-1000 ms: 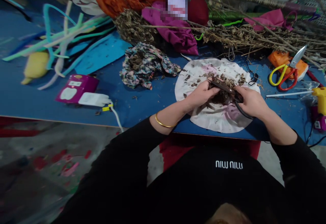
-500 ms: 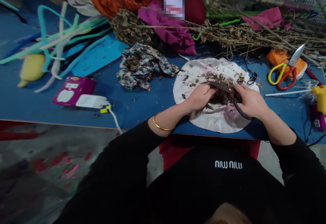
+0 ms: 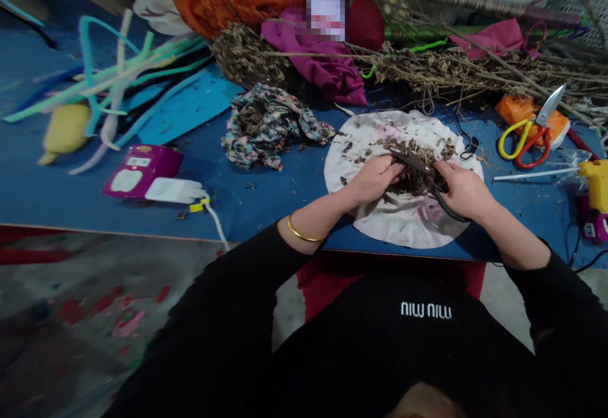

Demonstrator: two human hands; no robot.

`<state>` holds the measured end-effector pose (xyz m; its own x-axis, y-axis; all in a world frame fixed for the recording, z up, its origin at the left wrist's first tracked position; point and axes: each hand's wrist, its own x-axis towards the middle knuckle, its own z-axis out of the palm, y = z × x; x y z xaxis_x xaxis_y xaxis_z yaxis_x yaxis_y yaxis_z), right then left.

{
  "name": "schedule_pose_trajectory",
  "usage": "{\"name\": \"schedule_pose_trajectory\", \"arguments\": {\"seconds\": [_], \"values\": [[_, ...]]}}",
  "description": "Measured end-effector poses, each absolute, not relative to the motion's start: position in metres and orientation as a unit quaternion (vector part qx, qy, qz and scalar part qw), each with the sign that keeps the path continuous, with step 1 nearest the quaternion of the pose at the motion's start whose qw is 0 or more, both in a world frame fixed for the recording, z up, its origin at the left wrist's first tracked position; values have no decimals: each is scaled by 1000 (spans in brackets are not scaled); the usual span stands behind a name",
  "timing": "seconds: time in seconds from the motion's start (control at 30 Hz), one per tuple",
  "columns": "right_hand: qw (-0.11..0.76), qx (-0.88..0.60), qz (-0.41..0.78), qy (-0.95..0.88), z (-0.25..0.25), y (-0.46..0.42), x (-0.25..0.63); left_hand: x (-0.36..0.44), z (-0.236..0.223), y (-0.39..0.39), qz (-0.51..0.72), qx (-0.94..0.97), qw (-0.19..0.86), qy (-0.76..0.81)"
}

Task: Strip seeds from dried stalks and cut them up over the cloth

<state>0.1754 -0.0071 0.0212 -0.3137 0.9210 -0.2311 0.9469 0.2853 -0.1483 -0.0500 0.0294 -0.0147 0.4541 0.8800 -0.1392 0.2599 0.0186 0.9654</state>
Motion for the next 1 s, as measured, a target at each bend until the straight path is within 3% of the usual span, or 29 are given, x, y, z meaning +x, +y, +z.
{"name": "schedule_pose_trajectory", "arguments": {"seconds": [0.7,1.0], "values": [[69,587,-123,797,20,-6,177,-49,-7,30,229,609,622,436],[51,572,-111,811,22,-7,178,-51,-12,35,171,694,560,419]]}}
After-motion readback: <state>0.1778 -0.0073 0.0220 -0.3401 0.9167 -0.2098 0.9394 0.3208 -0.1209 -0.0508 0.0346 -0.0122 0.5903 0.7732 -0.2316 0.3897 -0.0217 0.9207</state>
